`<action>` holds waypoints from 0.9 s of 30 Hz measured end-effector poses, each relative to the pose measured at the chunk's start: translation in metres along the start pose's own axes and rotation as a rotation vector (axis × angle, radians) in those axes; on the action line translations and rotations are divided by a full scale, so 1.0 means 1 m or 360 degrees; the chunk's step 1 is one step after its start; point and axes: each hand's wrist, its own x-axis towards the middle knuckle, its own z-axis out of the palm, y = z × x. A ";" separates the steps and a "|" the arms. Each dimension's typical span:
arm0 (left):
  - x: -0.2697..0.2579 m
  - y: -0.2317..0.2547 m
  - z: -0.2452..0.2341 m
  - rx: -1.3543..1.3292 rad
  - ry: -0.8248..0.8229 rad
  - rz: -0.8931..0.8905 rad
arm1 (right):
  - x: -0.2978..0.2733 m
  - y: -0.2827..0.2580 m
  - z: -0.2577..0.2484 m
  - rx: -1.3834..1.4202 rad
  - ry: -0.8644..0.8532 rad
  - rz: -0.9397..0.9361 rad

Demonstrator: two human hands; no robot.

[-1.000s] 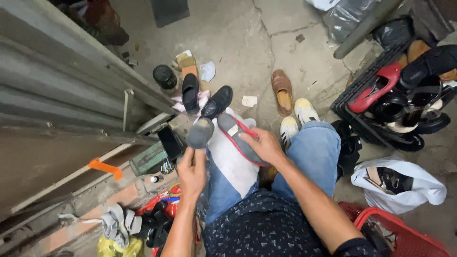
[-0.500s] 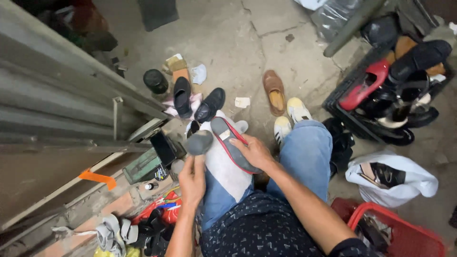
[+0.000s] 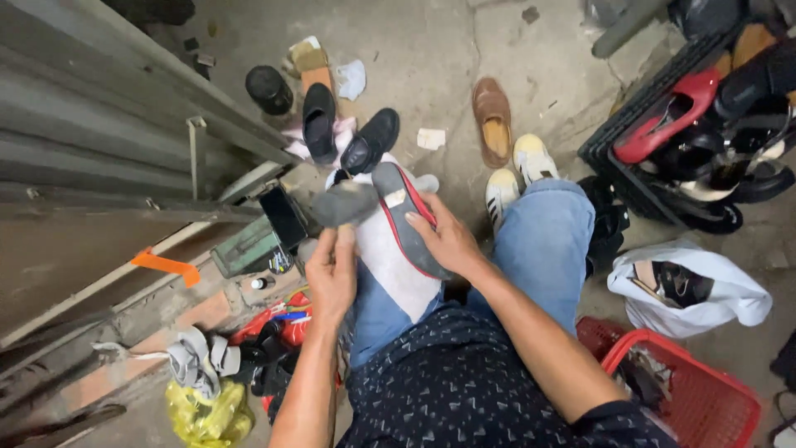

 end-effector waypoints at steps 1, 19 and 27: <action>0.001 0.003 0.002 0.0008 -0.0011 -0.0009 | 0.004 0.003 0.003 0.0007 -0.0002 0.0015; -0.023 -0.003 -0.001 0.0203 -0.0290 -0.0032 | 0.024 0.024 0.026 -0.0079 0.0179 -0.0022; -0.034 0.027 -0.002 0.0110 -0.0184 0.0097 | 0.037 0.044 0.033 -0.0085 0.0262 -0.0025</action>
